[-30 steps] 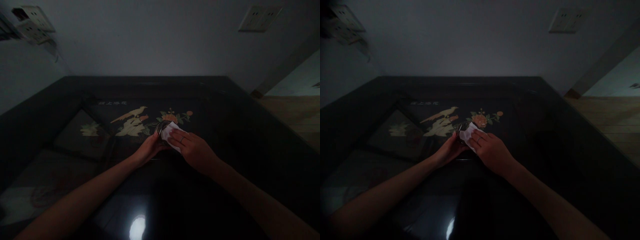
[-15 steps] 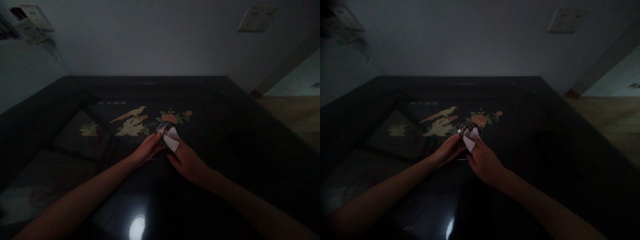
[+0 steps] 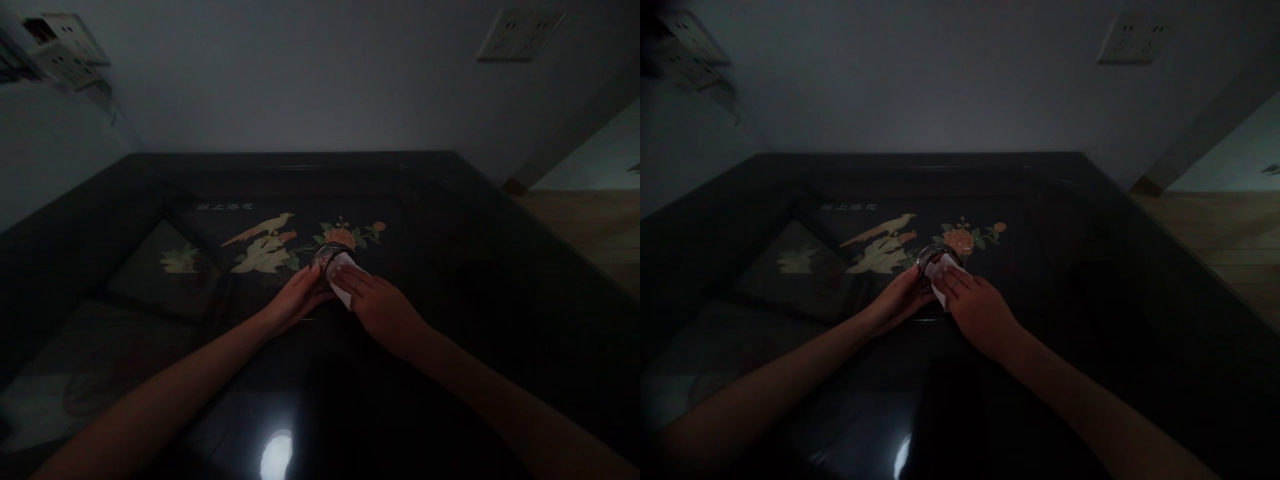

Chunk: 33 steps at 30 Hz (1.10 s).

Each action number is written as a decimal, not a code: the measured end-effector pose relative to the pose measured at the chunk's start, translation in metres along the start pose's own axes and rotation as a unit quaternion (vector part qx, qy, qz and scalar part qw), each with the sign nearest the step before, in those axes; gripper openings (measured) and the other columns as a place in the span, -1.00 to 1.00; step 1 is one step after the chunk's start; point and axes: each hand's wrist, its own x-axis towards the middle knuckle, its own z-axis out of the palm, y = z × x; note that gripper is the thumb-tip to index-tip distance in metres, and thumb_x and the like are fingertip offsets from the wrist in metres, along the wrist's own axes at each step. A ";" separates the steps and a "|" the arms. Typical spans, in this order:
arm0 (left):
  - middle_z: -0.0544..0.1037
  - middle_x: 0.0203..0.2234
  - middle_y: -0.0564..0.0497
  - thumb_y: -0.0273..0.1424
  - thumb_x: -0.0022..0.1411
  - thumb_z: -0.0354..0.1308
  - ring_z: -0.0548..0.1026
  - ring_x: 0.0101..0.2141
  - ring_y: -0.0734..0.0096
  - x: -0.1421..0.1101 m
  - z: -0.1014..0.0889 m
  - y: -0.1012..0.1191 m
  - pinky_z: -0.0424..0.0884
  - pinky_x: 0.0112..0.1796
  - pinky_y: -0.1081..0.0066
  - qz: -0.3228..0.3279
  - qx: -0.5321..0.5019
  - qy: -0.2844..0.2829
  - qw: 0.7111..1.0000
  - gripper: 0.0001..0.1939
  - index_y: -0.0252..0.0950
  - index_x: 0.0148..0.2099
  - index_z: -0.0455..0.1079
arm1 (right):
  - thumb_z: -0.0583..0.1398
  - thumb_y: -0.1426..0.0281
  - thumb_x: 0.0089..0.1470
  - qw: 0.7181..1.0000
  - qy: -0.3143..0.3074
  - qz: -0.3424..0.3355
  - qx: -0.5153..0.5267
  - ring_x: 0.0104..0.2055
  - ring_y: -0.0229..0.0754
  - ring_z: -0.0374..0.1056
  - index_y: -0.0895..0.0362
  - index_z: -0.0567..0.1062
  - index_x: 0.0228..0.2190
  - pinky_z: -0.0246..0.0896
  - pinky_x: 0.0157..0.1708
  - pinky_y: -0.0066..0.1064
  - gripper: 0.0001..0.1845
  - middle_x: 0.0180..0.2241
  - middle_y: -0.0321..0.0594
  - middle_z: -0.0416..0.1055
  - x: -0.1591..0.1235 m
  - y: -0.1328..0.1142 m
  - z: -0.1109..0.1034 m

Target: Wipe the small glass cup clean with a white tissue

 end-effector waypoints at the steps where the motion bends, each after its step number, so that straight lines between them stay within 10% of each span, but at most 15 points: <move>1: 0.51 -0.10 -0.13 -0.16 0.06 0.32 0.45 -0.11 0.21 0.000 0.000 0.000 0.39 -0.11 0.27 0.003 -0.002 -0.002 1.000 -0.53 -0.30 -0.04 0.43 | 0.00 0.61 0.17 1.000 0.001 -0.002 -0.026 0.19 0.05 0.21 0.33 0.34 0.09 0.26 0.07 -0.03 -0.55 0.13 0.10 0.31 0.000 0.002 -0.002; 8: 0.51 -0.13 -0.14 -0.13 0.07 0.30 0.46 -0.14 0.20 0.001 0.001 -0.001 0.42 -0.15 0.25 0.007 0.007 -0.016 1.000 -0.53 -0.31 -0.05 0.44 | 0.00 0.57 0.19 0.998 0.005 0.008 -0.059 0.17 0.02 0.22 0.27 0.38 0.06 0.18 0.13 -0.02 -0.58 0.15 0.03 0.29 -0.001 0.004 -0.006; 14: 0.52 -0.13 -0.13 -0.17 0.06 0.32 0.43 -0.07 0.19 0.001 -0.002 -0.002 0.38 -0.09 0.28 0.005 0.014 -0.002 1.000 -0.54 -0.31 -0.04 0.44 | -0.01 0.61 0.13 0.991 0.012 0.024 0.130 0.23 -0.01 0.13 0.33 0.29 0.12 0.12 0.20 -0.13 -0.49 0.14 0.08 0.28 0.000 -0.005 0.003; 23: 0.53 -0.16 -0.10 -0.16 0.03 0.34 0.44 -0.06 0.14 0.001 -0.003 -0.002 0.39 -0.12 0.30 0.009 0.029 -0.005 1.000 -0.57 -0.29 -0.11 0.45 | 0.06 0.42 0.15 0.848 0.039 0.163 0.502 0.06 -0.02 0.32 0.25 0.35 0.01 0.21 0.09 -0.10 -0.61 -0.14 -0.02 0.46 -0.001 -0.018 0.001; 33: 0.51 -0.10 -0.13 -0.14 0.10 0.28 0.43 -0.04 0.16 0.000 -0.006 -0.003 0.33 -0.03 0.25 -0.001 0.015 -0.017 1.000 -0.55 -0.30 -0.04 0.43 | -0.06 0.59 0.16 0.971 0.012 0.043 0.236 0.17 -0.09 0.23 0.22 0.25 0.15 0.15 0.17 -0.14 -0.48 0.12 0.01 0.32 0.000 -0.003 0.000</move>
